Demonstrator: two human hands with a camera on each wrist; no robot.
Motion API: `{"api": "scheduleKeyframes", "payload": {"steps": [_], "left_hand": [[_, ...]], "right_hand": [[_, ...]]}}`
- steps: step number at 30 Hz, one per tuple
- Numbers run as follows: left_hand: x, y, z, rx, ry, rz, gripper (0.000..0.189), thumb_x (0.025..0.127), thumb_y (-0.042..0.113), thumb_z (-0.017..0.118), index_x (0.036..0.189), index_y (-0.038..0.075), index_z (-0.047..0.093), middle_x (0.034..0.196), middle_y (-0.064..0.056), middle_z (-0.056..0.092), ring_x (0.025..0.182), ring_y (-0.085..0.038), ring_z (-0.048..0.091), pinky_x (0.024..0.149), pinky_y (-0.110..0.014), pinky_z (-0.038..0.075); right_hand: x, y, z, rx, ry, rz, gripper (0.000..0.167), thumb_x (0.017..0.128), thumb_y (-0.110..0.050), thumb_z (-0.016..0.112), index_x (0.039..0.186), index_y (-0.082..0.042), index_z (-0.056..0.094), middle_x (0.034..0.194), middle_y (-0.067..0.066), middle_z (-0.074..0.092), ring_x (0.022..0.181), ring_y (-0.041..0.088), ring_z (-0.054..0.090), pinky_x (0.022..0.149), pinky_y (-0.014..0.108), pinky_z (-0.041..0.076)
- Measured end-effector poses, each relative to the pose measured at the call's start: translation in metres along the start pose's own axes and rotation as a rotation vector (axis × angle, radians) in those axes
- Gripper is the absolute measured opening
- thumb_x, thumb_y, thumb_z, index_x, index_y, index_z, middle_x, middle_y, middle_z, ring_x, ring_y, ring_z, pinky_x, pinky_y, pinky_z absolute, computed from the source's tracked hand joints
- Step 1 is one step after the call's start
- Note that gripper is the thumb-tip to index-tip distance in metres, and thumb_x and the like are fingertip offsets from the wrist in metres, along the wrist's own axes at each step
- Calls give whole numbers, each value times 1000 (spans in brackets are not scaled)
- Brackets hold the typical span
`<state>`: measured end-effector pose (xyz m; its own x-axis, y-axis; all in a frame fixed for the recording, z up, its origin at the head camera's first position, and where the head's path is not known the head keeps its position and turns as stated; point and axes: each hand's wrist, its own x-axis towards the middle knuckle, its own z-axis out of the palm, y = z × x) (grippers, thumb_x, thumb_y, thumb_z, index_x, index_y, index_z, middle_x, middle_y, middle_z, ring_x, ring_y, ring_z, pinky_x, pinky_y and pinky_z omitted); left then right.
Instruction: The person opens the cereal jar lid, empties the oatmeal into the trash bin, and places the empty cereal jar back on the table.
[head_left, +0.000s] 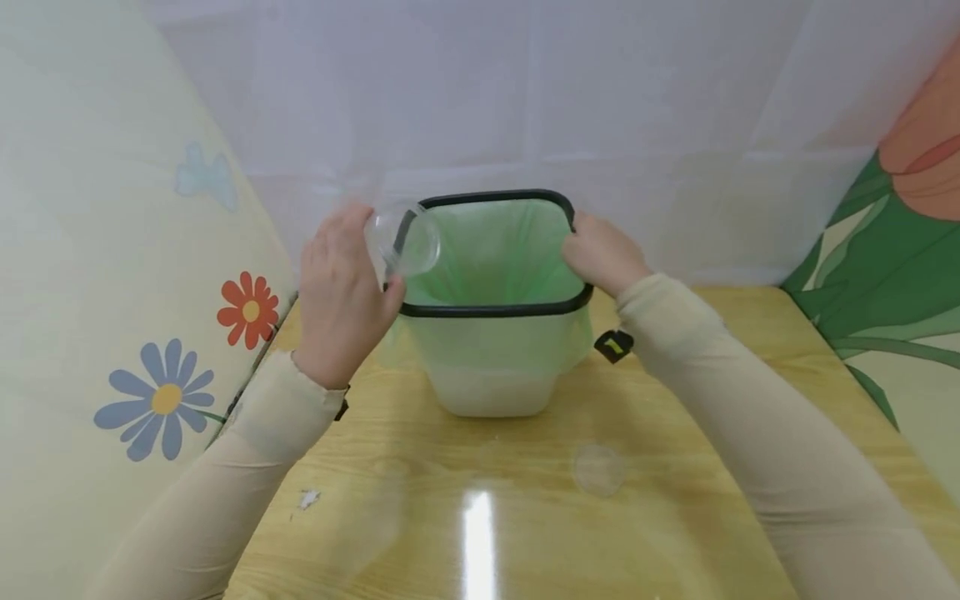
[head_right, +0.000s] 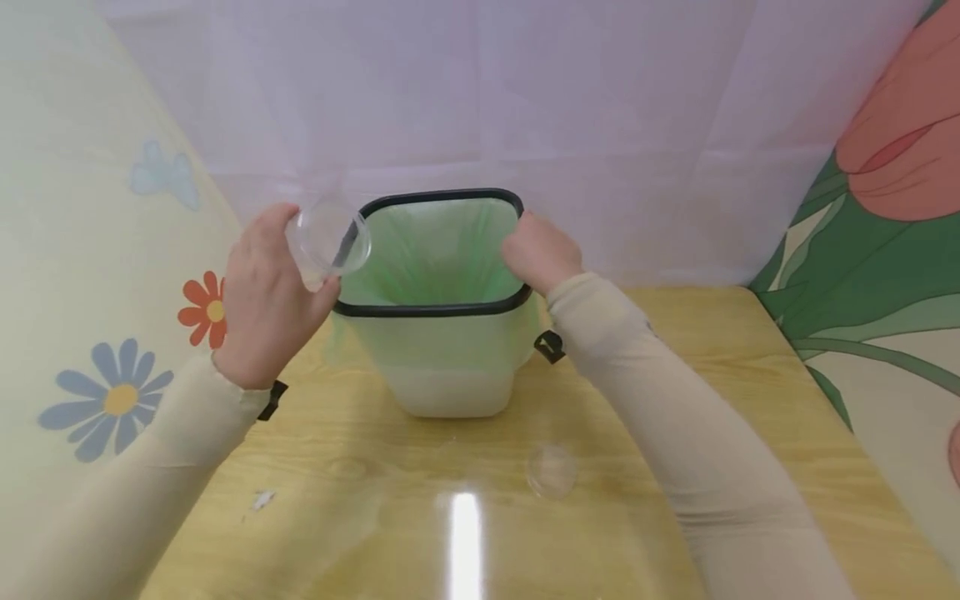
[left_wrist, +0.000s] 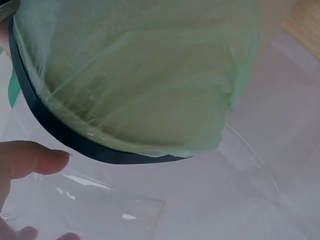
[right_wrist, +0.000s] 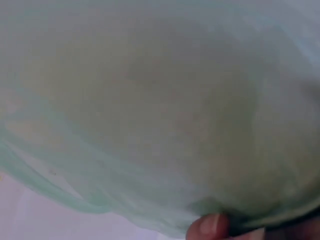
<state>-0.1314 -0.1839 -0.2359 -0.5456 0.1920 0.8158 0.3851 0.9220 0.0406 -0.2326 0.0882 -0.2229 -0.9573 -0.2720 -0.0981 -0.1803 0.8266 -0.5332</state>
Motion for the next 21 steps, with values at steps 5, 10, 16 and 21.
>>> {"api": "scheduleKeyframes", "payload": {"steps": [5, 10, 16, 21], "left_hand": [[-13, 1, -7, -26, 34, -65, 66, 79, 10, 73, 130, -7, 35, 118, -29, 53, 103, -44, 55, 89, -54, 46], [-29, 2, -13, -112, 49, -172, 72, 79, 13, 77, 132, -6, 33, 123, -28, 49, 101, -43, 54, 87, -54, 49], [-49, 0, -20, -162, 40, -326, 77, 77, 20, 80, 132, -6, 33, 122, -27, 46, 100, -43, 54, 80, -58, 49], [-62, 0, -23, -264, 46, -408, 81, 75, 13, 82, 133, -9, 30, 121, -29, 46, 102, -44, 53, 83, -59, 46]], "right_hand": [[-5, 5, 1, 24, 34, -13, 53, 98, -16, 20, 142, 6, 38, 142, 27, 43, 130, 42, 40, 106, 55, 33], [-10, 10, 3, 25, 76, -34, 50, 101, -22, 24, 135, 6, 48, 134, 26, 50, 121, 41, 48, 100, 56, 37], [-16, 18, 5, 40, 140, -71, 51, 103, -26, 29, 140, 6, 45, 144, 25, 43, 133, 43, 37, 107, 57, 30], [-26, 23, 5, 33, 182, -85, 47, 103, -24, 32, 137, 3, 49, 141, 24, 47, 128, 43, 42, 104, 58, 33]]}}
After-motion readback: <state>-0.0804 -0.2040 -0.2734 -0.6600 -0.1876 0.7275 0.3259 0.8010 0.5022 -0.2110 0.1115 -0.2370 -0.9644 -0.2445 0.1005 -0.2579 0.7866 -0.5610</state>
